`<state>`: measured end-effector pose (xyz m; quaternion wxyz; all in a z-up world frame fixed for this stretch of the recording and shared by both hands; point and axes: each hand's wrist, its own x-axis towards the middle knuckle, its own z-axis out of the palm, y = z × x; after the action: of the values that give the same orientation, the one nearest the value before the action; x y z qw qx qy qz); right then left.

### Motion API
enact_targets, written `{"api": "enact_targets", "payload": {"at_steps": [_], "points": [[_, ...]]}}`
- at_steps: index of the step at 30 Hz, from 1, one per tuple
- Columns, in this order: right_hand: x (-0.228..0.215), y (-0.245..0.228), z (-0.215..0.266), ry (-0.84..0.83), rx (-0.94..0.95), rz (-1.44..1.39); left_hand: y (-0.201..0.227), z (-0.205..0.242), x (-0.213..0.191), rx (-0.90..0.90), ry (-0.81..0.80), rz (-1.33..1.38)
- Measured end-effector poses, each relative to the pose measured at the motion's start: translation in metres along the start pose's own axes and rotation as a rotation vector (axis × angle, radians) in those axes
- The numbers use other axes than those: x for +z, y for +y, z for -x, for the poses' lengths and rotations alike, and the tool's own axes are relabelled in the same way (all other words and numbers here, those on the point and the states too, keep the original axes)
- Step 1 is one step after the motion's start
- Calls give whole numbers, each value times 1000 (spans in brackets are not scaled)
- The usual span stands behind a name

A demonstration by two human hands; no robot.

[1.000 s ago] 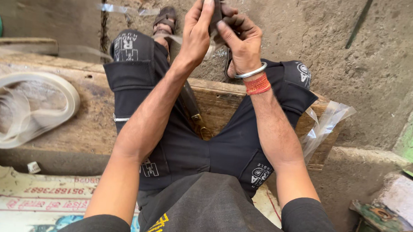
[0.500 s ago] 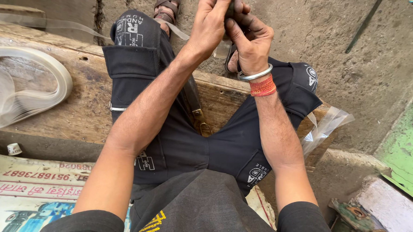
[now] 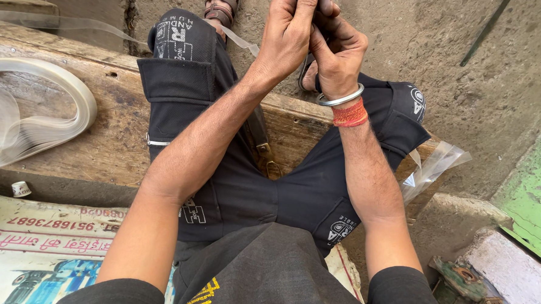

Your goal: The person sits on a low wooden bench and uses a pair of scissors to cut a roll of clear plastic tape into short segments. They repeatedly pull the tape, cut it, and drop the pieces onto the ground.

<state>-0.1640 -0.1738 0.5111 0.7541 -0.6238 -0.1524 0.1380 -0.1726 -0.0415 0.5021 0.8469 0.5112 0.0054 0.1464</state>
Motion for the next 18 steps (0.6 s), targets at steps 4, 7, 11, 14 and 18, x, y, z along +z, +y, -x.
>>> {"api": "enact_targets", "payload": {"at_steps": [4, 7, 11, 14, 18], "points": [[0, 1, -1, -8, -6, -30, 2, 0, 1, 25, -15, -18], [-1, 1, -2, -8, -11, -16, 2, -1, 2, 19, -9, 6], [-1, 2, -1, 2, -19, 29, 1, 0, 3, 3, -7, 6], [-1, 3, -1, 9, -4, 13, 2, 0, 4, 18, 0, -8], [0, 3, -3, 7, -9, -5, 1, -1, 4, 18, 7, 2]]}}
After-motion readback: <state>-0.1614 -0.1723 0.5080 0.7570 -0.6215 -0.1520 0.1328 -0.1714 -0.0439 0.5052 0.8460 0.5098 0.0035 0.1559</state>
